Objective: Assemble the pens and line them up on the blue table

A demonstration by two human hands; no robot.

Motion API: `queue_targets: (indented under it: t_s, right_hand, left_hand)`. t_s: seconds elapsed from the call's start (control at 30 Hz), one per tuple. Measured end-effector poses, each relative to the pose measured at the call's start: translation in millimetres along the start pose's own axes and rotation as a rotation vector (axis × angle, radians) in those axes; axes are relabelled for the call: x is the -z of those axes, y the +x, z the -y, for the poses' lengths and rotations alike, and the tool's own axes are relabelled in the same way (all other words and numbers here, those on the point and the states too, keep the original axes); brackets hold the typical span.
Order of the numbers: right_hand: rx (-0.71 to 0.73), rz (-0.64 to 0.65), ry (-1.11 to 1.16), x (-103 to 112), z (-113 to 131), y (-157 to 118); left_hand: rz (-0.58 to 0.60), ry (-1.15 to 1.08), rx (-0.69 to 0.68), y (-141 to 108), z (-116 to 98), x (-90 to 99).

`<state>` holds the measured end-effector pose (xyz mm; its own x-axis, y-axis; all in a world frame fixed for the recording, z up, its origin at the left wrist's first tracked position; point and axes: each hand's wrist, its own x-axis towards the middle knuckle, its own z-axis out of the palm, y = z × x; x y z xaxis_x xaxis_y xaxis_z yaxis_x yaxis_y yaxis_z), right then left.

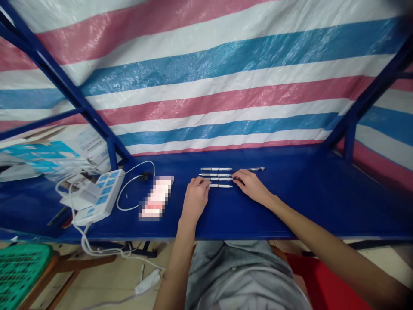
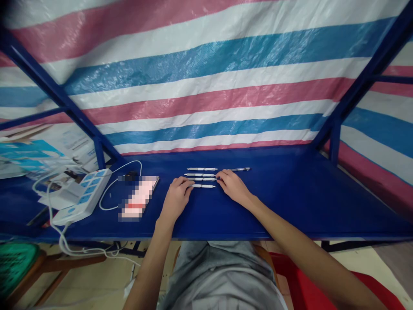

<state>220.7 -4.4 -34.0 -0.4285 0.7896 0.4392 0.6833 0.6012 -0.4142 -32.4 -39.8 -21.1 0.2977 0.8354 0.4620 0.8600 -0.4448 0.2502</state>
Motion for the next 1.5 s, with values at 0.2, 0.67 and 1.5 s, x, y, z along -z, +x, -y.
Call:
queue_targets:
  t_s: [0.2, 0.67, 1.5]
  right_hand:
    - [0.052, -0.047, 0.035, 5, 14, -6]
    - [0.068, 0.020, 0.012, -4, 12, -6]
    - [-0.181, -0.107, -0.290, 39, -57, -8]
  left_hand:
    - [0.025, 0.006, -0.003, 4, -4, 1.5]
    - [0.053, 0.045, 0.009, 8, -6, 0.3]
    - [0.276, 0.150, -0.167, 110, -81, -46.2]
